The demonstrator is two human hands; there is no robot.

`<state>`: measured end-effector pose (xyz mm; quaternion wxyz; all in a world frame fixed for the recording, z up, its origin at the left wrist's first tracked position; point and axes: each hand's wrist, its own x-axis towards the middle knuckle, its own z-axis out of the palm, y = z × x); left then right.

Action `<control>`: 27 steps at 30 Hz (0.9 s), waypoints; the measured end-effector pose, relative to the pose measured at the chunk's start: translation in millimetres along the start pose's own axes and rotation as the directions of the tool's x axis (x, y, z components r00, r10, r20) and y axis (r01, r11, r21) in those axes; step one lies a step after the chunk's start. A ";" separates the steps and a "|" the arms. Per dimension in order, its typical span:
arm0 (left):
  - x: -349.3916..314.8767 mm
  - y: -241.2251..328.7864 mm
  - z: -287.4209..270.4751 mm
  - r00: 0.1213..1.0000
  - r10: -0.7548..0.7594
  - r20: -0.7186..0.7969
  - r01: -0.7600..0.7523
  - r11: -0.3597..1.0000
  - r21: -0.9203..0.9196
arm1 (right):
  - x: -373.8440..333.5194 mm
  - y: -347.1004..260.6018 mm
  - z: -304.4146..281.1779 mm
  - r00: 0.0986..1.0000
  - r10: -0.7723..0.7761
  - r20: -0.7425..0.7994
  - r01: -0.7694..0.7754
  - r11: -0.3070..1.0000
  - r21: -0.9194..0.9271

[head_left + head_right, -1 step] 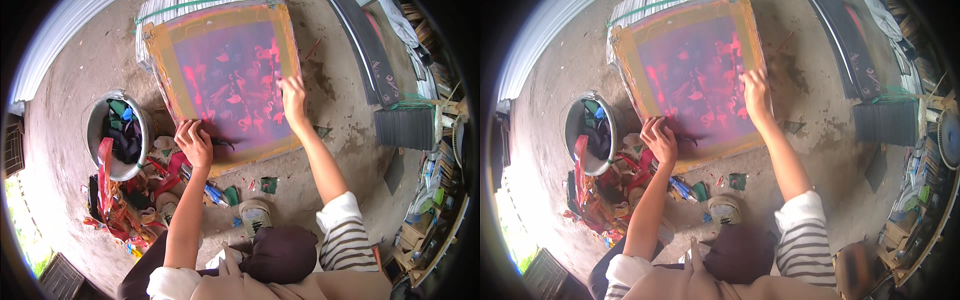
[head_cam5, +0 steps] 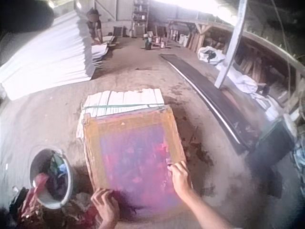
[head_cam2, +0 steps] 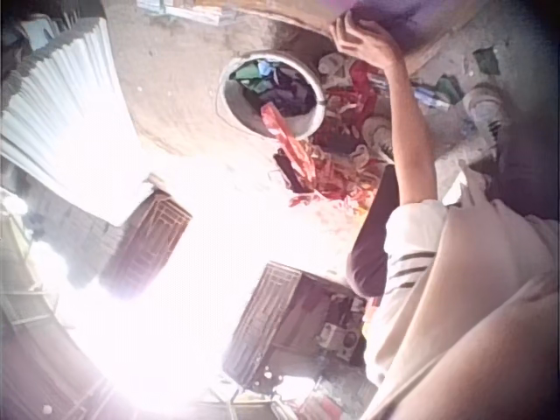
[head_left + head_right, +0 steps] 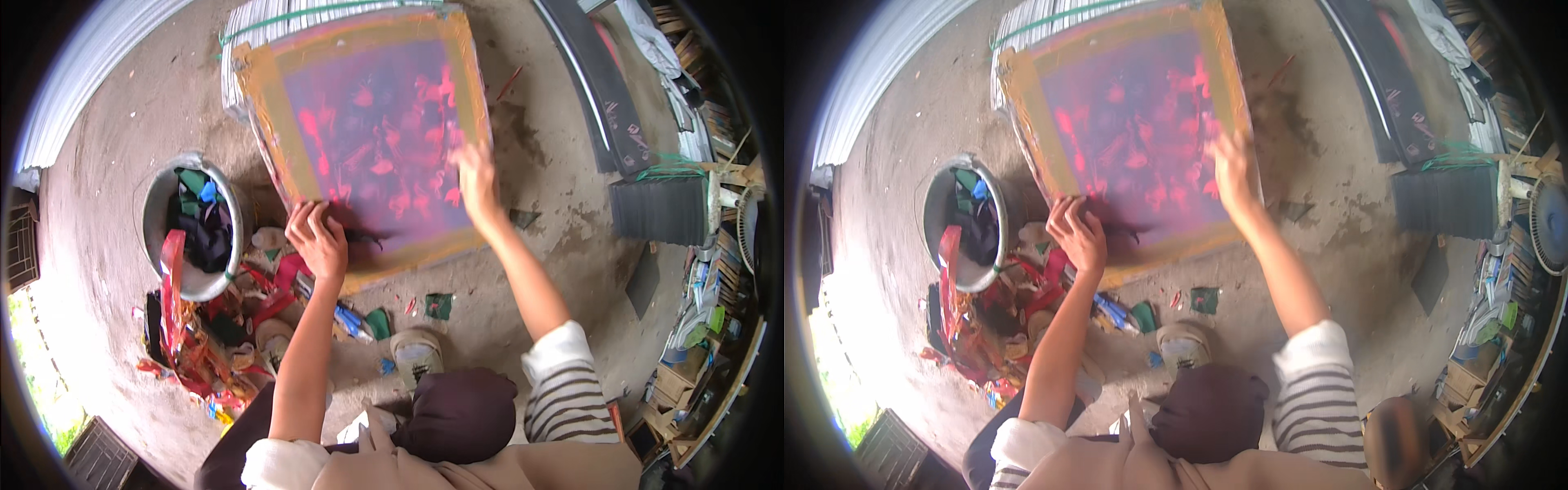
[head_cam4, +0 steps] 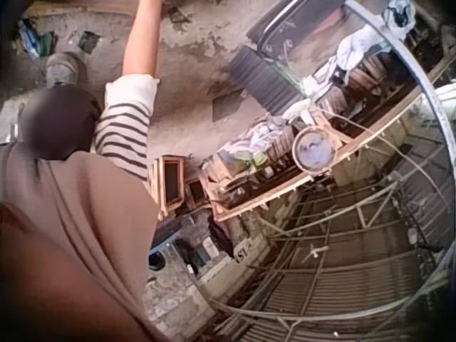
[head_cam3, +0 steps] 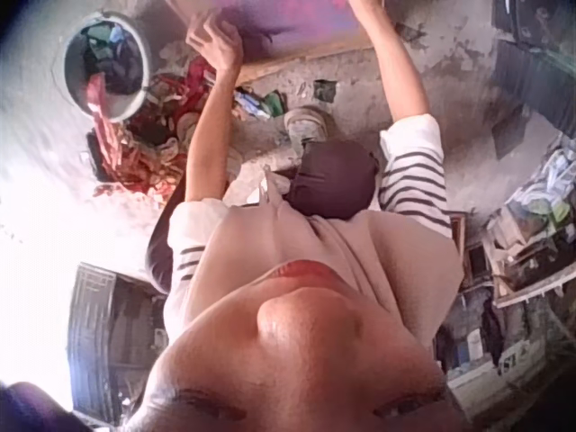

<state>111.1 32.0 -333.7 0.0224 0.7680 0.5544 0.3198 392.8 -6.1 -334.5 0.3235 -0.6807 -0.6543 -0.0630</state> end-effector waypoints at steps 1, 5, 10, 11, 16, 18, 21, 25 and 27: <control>-1.4 0.2 1.3 1.000 -0.017 -0.011 0.017 1.000 -0.008 | -12.7 1.9 1.7 0.998 -0.059 -0.005 0.059 0.998 -0.006; 2.4 5.7 13.6 0.999 -0.008 -0.043 0.007 1.000 -0.021 | 21.3 22.7 6.3 0.995 -0.092 -0.049 0.089 0.994 -0.061; 5.4 -6.6 5.1 1.000 -0.005 -0.015 0.005 1.000 -0.025 | 108.6 3.1 13.4 0.996 0.003 -0.092 -0.005 1.000 -0.024; 5.5 -7.7 4.8 1.000 0.001 -0.008 -0.001 1.000 -0.027 | 104.3 3.6 11.7 0.998 0.011 -0.067 -0.014 0.999 -0.030; 1.9 -11.5 3.4 1.000 -0.020 -0.009 0.020 1.000 -0.019 | 7.2 -11.7 8.6 0.999 0.022 0.035 -0.026 0.994 0.106; 0.9 -4.7 3.5 1.000 -0.020 0.002 0.020 0.999 -0.044 | 28.9 -0.5 9.6 0.999 -0.029 -0.036 0.030 0.999 0.032; 3.0 1.0 6.2 1.000 -0.016 0.011 0.016 0.998 -0.053 | 125.9 22.9 19.2 0.991 -0.023 -0.134 0.015 0.998 -0.058; 2.3 -4.2 3.8 1.000 -0.021 0.016 0.022 0.998 -0.051 | 162.1 19.6 24.9 0.985 -0.067 -0.158 0.058 0.996 -0.062; 1.8 -5.9 2.3 0.999 -0.024 0.023 0.025 0.998 -0.053 | 126.8 18.4 26.4 0.992 -0.030 -0.122 0.026 0.999 -0.035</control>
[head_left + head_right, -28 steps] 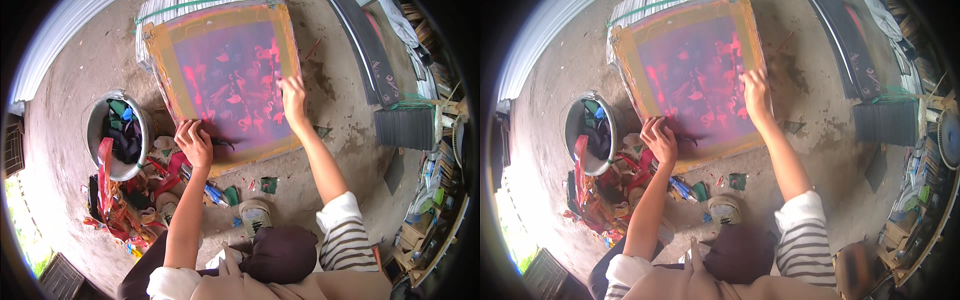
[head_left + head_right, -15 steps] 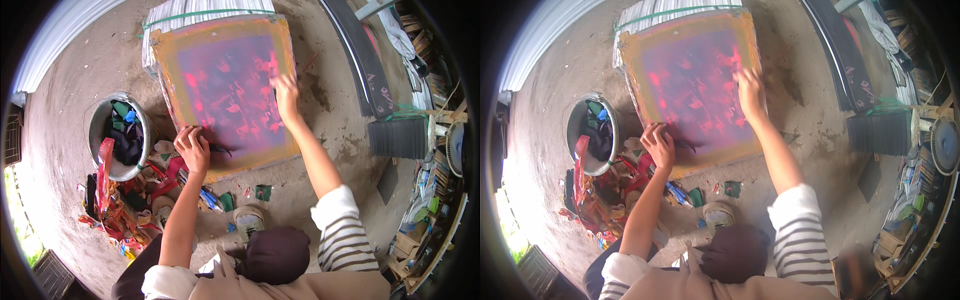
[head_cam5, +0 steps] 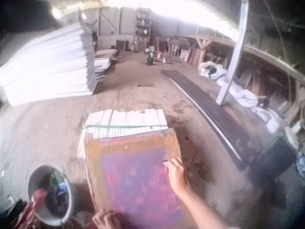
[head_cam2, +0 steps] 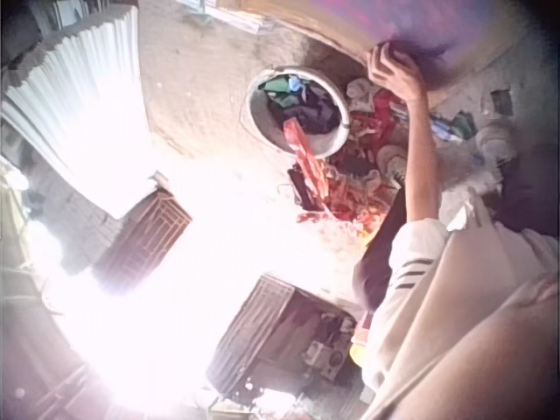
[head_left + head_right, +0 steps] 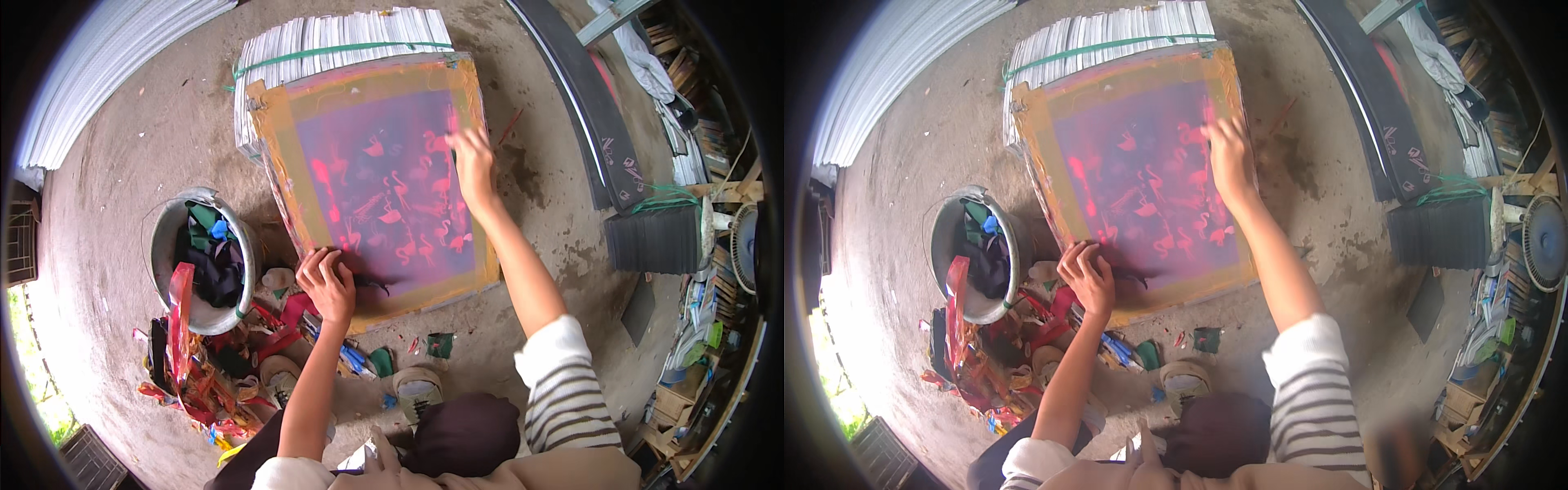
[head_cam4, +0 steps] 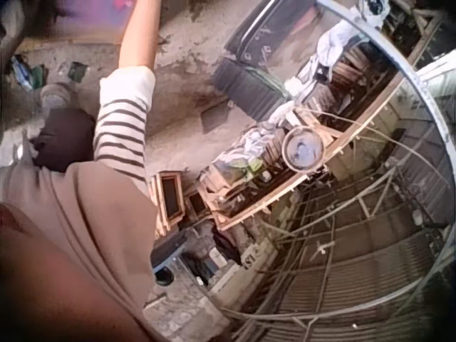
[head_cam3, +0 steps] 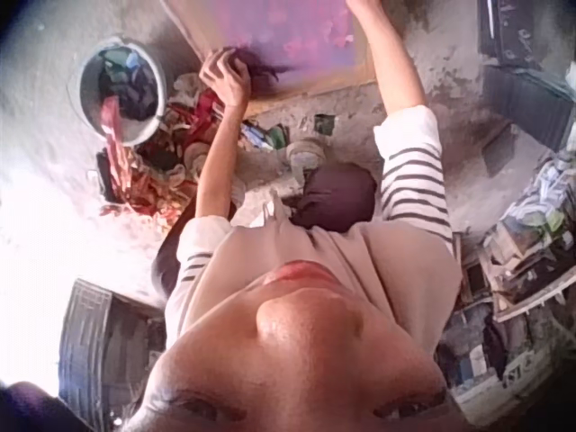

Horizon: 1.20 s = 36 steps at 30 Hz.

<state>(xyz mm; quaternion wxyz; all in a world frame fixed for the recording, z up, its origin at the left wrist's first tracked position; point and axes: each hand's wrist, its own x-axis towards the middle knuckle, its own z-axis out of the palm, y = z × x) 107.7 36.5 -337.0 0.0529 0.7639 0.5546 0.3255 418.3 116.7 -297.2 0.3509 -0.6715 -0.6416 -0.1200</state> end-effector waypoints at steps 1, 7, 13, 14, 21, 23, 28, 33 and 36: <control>0.1 4.0 1.6 1.000 -0.012 -0.005 0.012 1.000 -0.015 | -21.5 3.8 -1.4 1.000 0.010 -0.013 -0.009 0.999 0.037; 3.2 -0.8 0.9 1.000 -0.001 -0.010 0.001 1.000 0.001 | 39.4 -4.5 -3.8 0.995 0.067 0.079 -0.063 0.997 -0.044; 3.9 -3.8 0.3 0.996 0.002 -0.087 -0.002 1.000 0.007 | -12.4 -8.2 1.6 0.995 -0.096 -0.027 0.098 0.993 0.072; 3.7 1.3 0.3 0.997 0.000 -0.079 0.001 1.000 0.006 | -8.2 -10.2 -6.7 0.998 -0.033 0.045 0.031 0.999 0.035; 4.5 3.4 -2.6 0.999 -0.032 -0.034 0.031 0.999 -0.034 | -17.0 -14.8 3.8 1.000 0.024 -0.006 -0.024 0.999 0.045; 1.5 4.7 0.5 0.998 -0.021 -0.061 0.019 0.999 -0.036 | -9.3 -7.9 -2.9 1.000 -0.012 -0.010 0.013 0.997 0.073; 6.9 3.0 -3.9 1.000 -0.017 -0.010 0.017 0.998 -0.057 | -2.0 -22.7 -8.4 0.996 0.084 0.043 -0.081 0.994 -0.073; 4.1 8.7 -0.1 0.999 -0.035 -0.038 0.033 0.999 -0.033 | 20.1 -9.9 -12.5 0.999 0.046 -0.013 -0.046 0.999 -0.027; 1.4 5.9 -0.8 0.999 -0.031 -0.024 0.029 0.998 -0.062 | -6.2 -14.7 -10.2 0.999 0.050 -0.001 -0.050 0.998 -0.032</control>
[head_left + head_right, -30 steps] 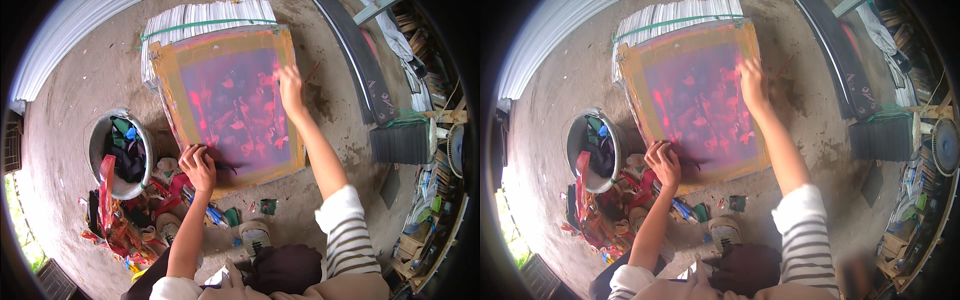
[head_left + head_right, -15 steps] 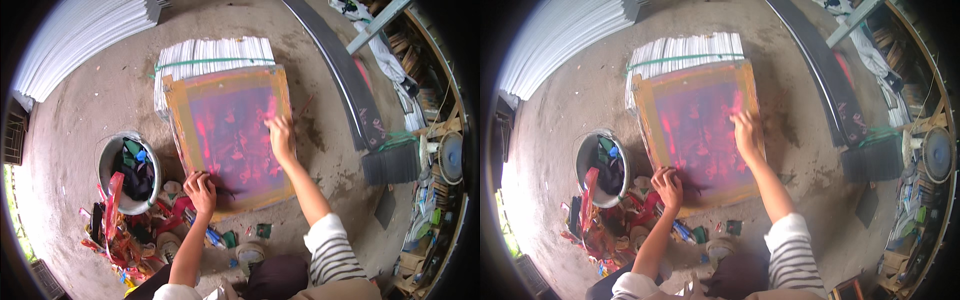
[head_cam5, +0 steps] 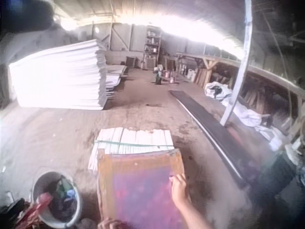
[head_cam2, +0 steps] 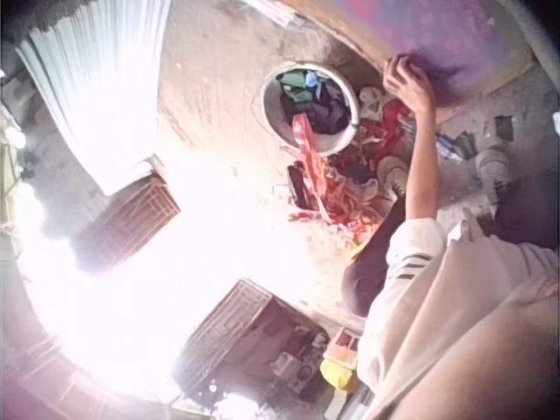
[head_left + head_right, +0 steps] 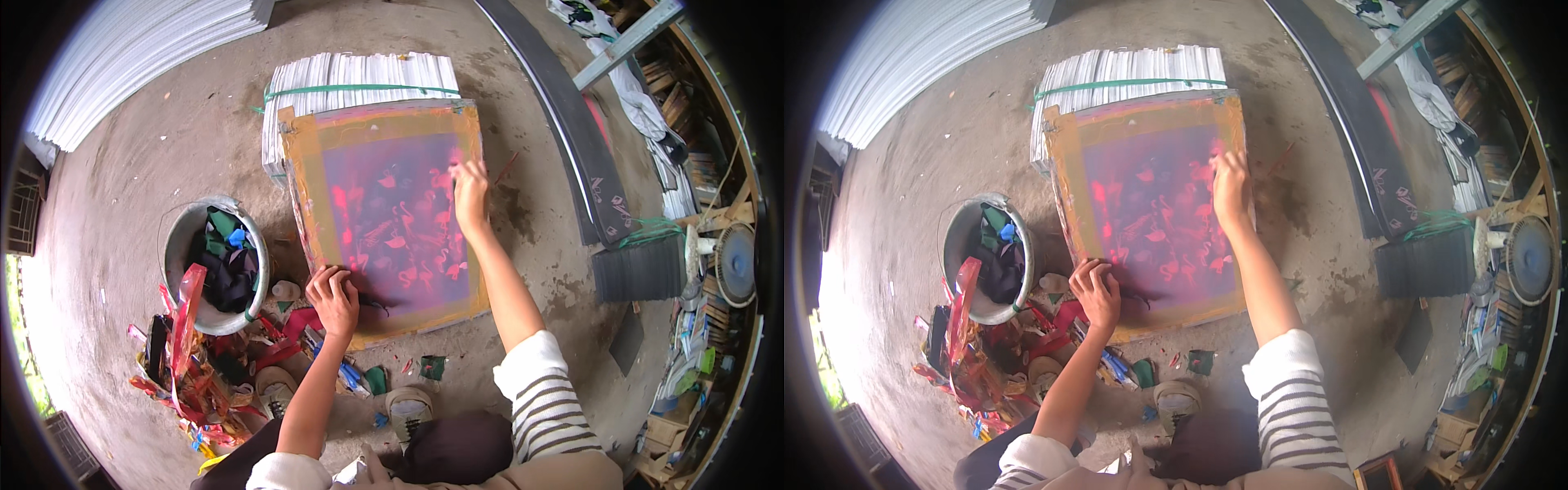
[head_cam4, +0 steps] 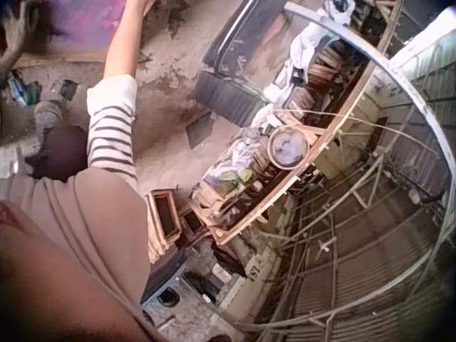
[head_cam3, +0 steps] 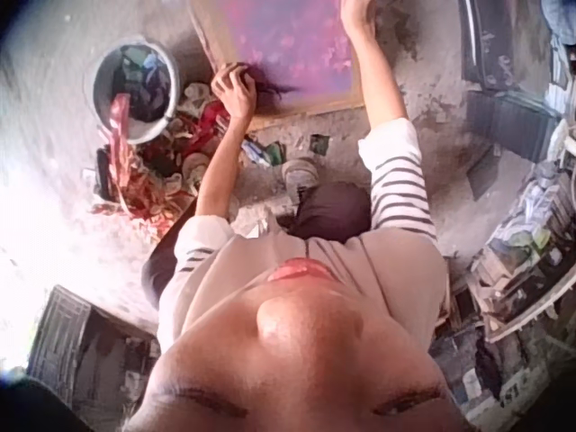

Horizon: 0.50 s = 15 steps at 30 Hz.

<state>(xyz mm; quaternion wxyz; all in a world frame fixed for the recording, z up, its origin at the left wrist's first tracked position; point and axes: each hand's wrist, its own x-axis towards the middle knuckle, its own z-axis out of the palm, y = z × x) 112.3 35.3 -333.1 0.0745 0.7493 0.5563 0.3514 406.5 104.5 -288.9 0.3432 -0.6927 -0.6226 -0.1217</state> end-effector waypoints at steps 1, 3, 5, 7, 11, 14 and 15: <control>2.6 -1.1 -0.4 1.000 -0.013 -0.009 0.013 1.000 0.001 | -5.3 0.2 0.7 0.999 -0.032 0.013 0.032 0.999 0.004; 2.4 3.2 -0.7 1.000 -0.013 -0.024 0.014 1.000 0.024 | -2.4 5.8 0.1 0.997 -0.056 0.061 0.056 0.998 -0.003; 2.6 6.6 0.2 1.000 -0.004 -0.012 0.004 1.000 0.018 | 27.2 8.2 1.1 0.998 -0.017 -0.059 0.018 1.000 0.006; 0.1 4.5 0.6 1.000 -0.004 -0.006 0.004 1.000 0.004 | 35.4 6.2 8.1 0.991 0.046 -0.124 -0.046 0.999 0.005; 2.3 2.4 0.3 1.000 -0.017 -0.017 0.017 0.999 0.035 | -4.8 -5.8 5.0 0.999 -0.052 0.007 0.052 0.998 0.042; 0.7 5.8 1.8 1.000 0.000 -0.004 0.000 1.000 -0.011 | 33.5 4.8 3.6 0.997 0.027 -0.078 -0.024 0.999 0.042; -1.5 4.3 0.1 1.000 0.000 0.007 0.000 1.000 -0.017 | 17.6 5.2 8.0 0.999 0.007 -0.037 -0.006 1.000 0.027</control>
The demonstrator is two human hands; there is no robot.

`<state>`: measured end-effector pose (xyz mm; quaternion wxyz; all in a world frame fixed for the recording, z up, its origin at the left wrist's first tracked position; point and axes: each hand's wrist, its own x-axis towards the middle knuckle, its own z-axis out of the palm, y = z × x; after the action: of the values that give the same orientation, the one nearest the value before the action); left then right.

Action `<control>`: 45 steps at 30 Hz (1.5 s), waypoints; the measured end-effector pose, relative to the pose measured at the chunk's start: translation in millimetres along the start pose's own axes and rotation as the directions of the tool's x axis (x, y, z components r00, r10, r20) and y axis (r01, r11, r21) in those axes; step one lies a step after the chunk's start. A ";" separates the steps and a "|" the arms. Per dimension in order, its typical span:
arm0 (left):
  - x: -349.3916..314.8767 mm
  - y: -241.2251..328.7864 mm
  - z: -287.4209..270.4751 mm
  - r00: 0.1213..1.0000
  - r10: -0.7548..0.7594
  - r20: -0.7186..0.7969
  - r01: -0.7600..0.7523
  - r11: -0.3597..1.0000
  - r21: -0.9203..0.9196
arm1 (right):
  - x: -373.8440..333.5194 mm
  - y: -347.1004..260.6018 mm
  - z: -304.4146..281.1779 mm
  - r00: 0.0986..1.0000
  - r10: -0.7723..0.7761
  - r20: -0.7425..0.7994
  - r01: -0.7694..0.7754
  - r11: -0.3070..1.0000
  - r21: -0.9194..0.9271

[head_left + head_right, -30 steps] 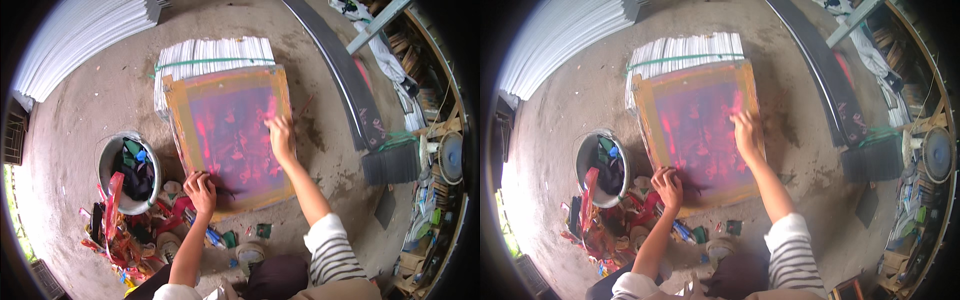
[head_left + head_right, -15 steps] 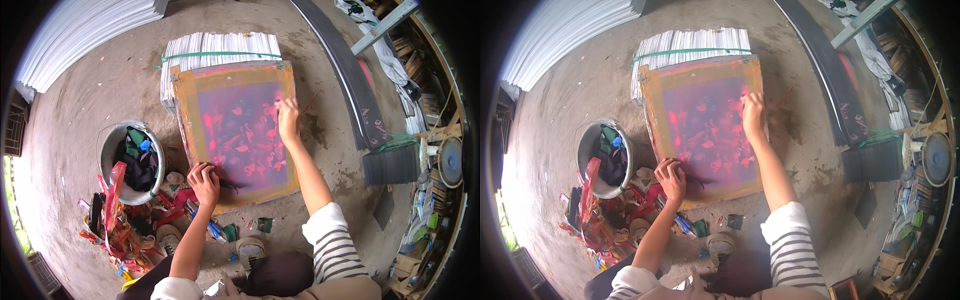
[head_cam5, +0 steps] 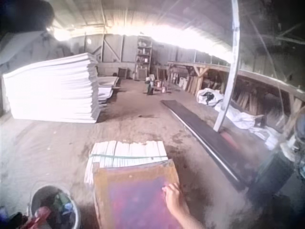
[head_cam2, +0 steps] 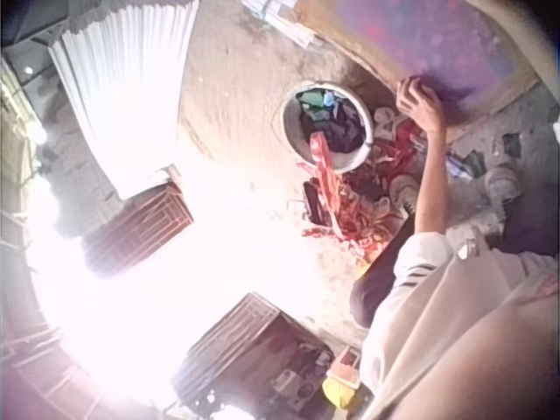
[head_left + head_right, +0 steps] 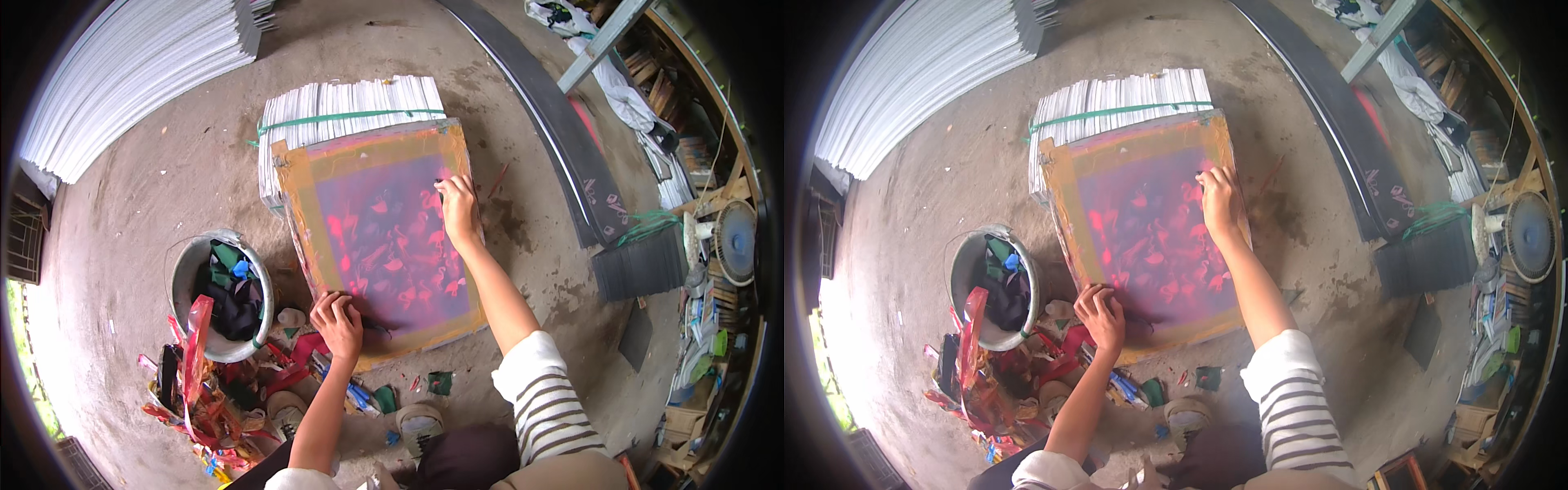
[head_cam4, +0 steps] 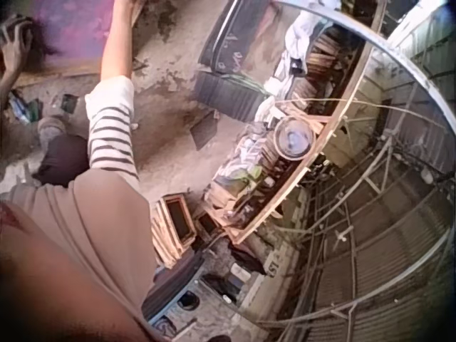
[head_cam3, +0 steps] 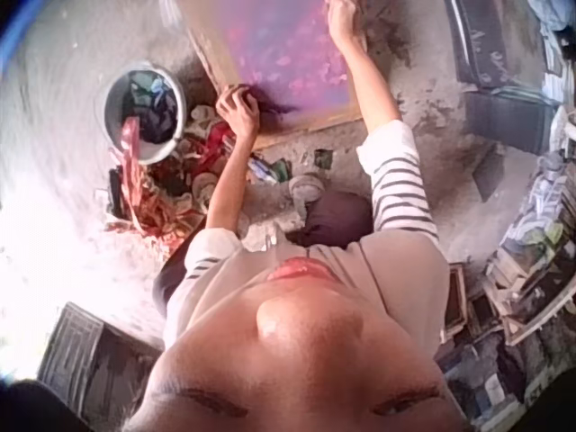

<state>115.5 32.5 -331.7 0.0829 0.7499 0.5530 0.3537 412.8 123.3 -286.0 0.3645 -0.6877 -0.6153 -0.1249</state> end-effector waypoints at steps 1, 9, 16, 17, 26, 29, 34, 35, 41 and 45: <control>5.9 -1.0 0.6 1.000 0.002 -0.015 -0.002 1.000 -0.011 | -9.8 -0.5 2.5 0.999 -0.040 0.027 0.041 0.999 -0.013; 0.0 2.3 5.0 1.000 -0.001 -0.001 0.001 1.000 -0.025 | -7.4 31.0 7.5 1.000 0.025 -0.013 -0.024 0.997 0.075; 4.2 1.7 1.2 1.000 0.006 -0.018 -0.006 1.000 0.008 | 24.9 11.4 -5.4 0.999 -0.002 -0.045 0.003 1.000 0.006; -0.3 -1.4 2.3 1.000 0.008 -0.011 -0.008 1.000 0.001 | 17.5 8.3 -4.3 0.999 0.048 -0.011 -0.047 0.999 0.017; 0.3 1.6 2.5 1.000 0.007 -0.016 -0.007 1.000 0.014 | 4.9 13.2 3.2 1.000 -0.021 -0.024 0.020 1.000 -0.009; 4.5 -8.4 -3.3 0.998 0.013 -0.061 -0.009 0.997 0.075 | -22.7 5.3 5.8 0.996 -0.067 0.064 0.063 0.996 0.058; 2.7 3.7 4.9 0.999 0.035 -0.036 -0.034 0.999 0.035 | 33.1 18.7 1.0 0.999 0.035 -0.026 -0.035 0.999 -0.012; 1.2 1.4 5.5 0.999 0.029 -0.032 -0.028 0.999 0.033 | 19.8 16.3 1.0 1.000 0.016 -0.009 -0.016 1.000 -0.020; 4.0 2.5 3.5 0.999 0.025 -0.029 -0.023 0.997 0.069 | -190.7 2.5 -26.7 0.994 0.062 0.090 -0.076 0.983 0.165; -0.1 -8.2 4.2 0.998 0.031 -0.046 -0.027 0.995 0.094 | -173.1 -16.3 -38.7 0.994 0.013 0.110 -0.027 0.992 0.127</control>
<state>111.8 36.5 -339.0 0.0294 0.7522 0.5597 0.3465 371.5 -33.2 -360.5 0.3749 -0.6749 -0.6340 -0.0436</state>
